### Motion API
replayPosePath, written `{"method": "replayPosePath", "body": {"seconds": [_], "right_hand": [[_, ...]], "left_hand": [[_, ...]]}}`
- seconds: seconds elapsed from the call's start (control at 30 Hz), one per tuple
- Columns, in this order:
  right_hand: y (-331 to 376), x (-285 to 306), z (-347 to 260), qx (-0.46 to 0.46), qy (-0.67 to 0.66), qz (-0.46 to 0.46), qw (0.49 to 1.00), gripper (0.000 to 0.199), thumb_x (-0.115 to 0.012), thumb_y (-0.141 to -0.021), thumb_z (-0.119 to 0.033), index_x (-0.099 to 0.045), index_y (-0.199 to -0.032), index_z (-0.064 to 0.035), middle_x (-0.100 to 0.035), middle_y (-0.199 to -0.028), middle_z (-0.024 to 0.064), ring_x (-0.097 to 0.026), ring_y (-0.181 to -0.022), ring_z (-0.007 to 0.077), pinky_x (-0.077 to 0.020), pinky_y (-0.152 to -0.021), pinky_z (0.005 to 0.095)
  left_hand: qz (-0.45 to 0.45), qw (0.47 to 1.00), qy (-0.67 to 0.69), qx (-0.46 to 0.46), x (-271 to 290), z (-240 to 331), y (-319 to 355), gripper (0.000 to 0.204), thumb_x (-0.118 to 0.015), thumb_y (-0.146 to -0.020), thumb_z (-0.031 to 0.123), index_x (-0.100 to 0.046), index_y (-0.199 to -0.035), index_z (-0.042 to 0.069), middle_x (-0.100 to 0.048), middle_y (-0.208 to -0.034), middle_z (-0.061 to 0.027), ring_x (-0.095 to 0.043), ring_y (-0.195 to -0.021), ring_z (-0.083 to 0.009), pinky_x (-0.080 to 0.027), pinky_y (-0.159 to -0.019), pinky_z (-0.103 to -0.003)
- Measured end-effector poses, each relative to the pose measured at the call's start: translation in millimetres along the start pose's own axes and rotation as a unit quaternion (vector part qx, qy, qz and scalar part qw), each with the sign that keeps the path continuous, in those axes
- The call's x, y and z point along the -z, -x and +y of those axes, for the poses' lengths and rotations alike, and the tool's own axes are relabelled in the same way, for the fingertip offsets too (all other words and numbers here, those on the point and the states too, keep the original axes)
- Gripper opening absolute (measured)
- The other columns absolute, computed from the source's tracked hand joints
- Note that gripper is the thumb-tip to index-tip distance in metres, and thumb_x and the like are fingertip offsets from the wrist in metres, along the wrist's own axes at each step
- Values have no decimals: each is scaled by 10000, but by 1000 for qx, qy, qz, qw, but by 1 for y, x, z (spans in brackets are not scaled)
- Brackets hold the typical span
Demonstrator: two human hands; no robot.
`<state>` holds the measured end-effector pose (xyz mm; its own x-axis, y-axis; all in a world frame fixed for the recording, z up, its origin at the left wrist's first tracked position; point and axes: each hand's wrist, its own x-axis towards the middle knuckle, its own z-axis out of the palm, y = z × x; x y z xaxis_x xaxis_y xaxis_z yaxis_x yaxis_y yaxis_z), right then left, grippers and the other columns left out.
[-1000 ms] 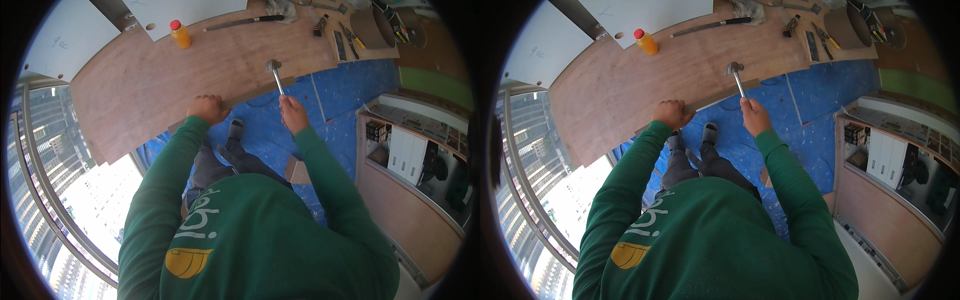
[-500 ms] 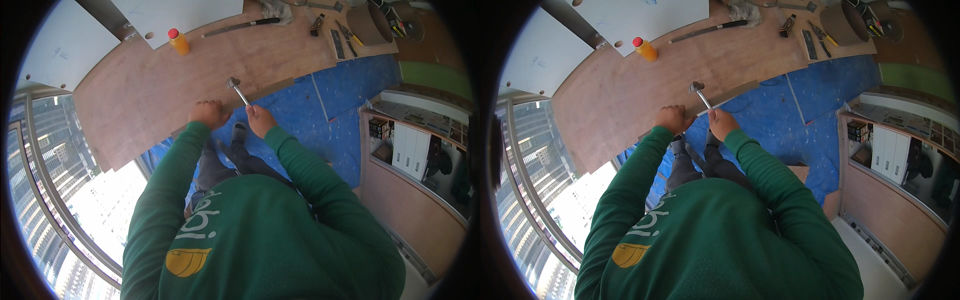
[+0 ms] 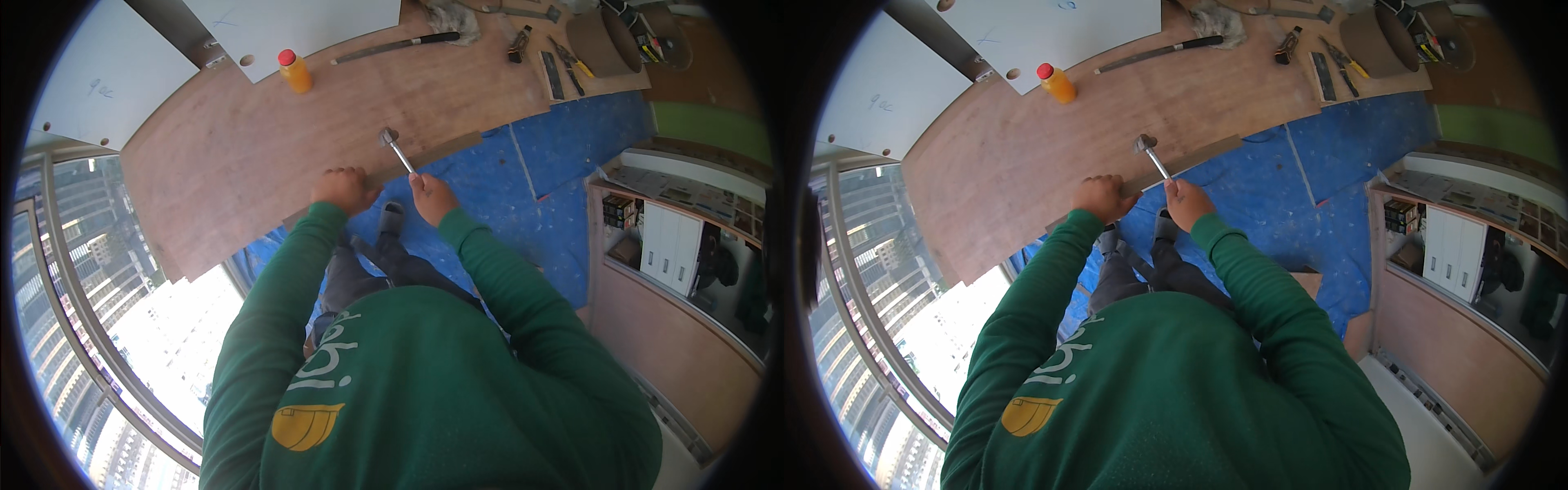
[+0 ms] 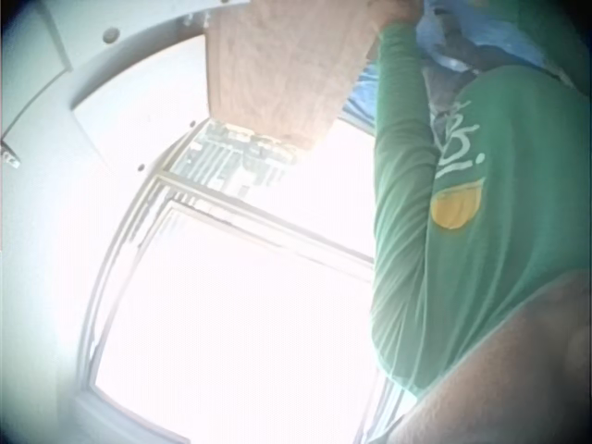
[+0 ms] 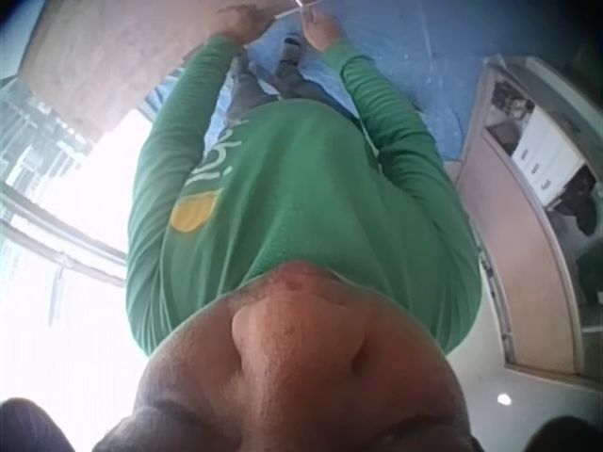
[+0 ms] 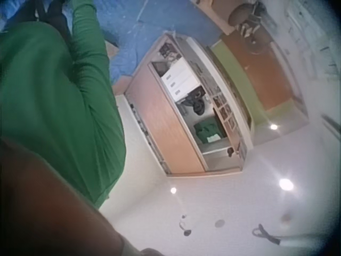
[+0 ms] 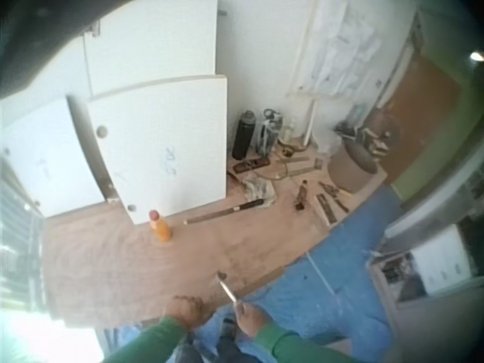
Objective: The person assembles a wooden cabinet by positioning a side panel, tapping it into place with a hammer, and attaching a white door. The person handles a wooden panel, a hammer, and a white door during the process.
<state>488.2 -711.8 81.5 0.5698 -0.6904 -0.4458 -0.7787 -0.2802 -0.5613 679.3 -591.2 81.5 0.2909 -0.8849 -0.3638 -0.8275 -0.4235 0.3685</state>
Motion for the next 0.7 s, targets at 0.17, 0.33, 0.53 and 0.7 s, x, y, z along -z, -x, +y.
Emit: {"method": "replayPosePath", "body": {"seconds": [0.17,0.33,0.53,0.7], "right_hand": [[-26,38,33,-111,-64,29,991,517,-426,-1073,-421,-637,-928,27,-667,-918,311,-615,-916,526,-490,-794,567],[0,-1,1,-27,-42,17,999,519,-421,-1075,-419,-636,-934,32,-671,-912,310,-610,-911,535,-491,-800,569],[-10,20,18,-42,-10,40,998,514,-431,-1068,-431,-640,-945,22,-672,-914,299,-606,-914,533,-485,-800,571],[-32,46,50,-96,-40,30,994,528,-418,-1069,-450,-640,-950,15,-671,-926,293,-597,-934,531,-485,-803,567]], "left_hand": [[13,1000,1,-26,-5,-2,-1,563,-623,-915,588,-704,-897,31,-719,-888,-164,-697,-877,-361,-535,-833,-473],[2,1000,-2,-27,-6,-3,0,562,-619,-921,583,-700,-912,27,-722,-896,-167,-696,-893,-362,-533,-842,-470],[-7,1000,-12,-24,0,-1,-1,566,-606,-931,586,-702,-917,28,-727,-910,-171,-698,-903,-362,-534,-852,-465],[-16,1000,-24,-5,8,7,-1,531,-613,-936,549,-728,-946,31,-746,-930,-154,-709,-926,-361,-539,-901,-441]]}}
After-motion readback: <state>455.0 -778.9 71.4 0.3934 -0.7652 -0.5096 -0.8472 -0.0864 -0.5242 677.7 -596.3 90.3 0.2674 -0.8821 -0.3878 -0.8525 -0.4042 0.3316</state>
